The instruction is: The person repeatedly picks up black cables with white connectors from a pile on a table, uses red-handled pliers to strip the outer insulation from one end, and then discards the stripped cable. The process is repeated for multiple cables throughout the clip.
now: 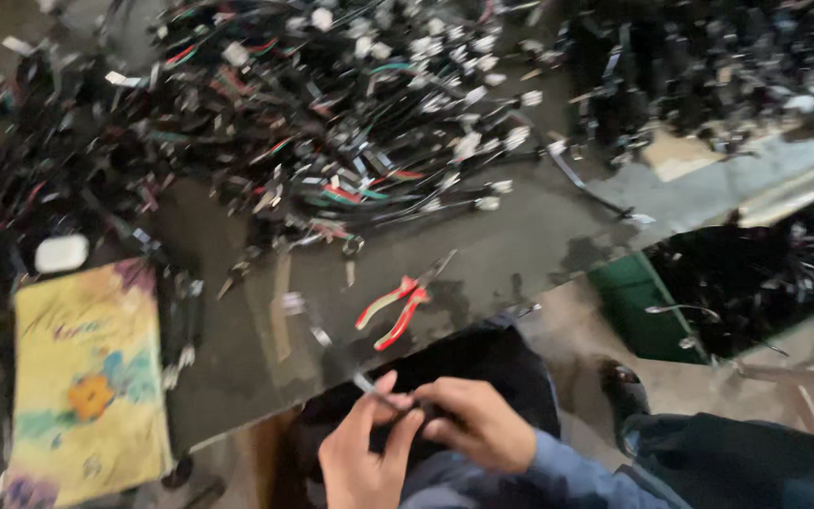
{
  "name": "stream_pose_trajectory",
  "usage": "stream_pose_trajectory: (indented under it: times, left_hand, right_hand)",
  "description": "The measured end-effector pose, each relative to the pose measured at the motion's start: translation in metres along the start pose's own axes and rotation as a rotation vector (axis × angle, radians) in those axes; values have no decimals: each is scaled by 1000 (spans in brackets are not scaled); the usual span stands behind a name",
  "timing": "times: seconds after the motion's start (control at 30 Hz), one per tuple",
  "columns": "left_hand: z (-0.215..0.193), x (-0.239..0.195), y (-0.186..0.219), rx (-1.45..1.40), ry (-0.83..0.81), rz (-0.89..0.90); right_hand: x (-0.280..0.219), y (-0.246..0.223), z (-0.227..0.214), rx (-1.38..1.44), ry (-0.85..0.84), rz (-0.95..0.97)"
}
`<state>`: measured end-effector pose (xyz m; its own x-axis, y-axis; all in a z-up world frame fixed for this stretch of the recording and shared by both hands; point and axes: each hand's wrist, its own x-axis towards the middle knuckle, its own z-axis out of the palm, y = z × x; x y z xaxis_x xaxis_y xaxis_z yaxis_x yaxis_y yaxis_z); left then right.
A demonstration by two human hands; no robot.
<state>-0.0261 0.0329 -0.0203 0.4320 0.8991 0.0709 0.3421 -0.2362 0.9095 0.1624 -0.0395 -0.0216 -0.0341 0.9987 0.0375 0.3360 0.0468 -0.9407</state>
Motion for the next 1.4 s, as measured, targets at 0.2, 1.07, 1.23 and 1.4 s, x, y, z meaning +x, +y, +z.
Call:
stream_pose_trajectory:
  times: [0.2,1.07,1.23,1.4]
  left_hand:
    - [37,-17,-8,-564,110,-178]
    - [39,3,-38,-751,-559,-21]
    - [24,78,26,-72,-20,440]
    - [32,112,40,594,11,287]
  right_hand:
    - [3,8,8,69,139,-38]
    - [-37,14,-14,483,-197,356]
    - [-34,25,-33,346,214,154]
    - [-9,28,-41,2,352,298]
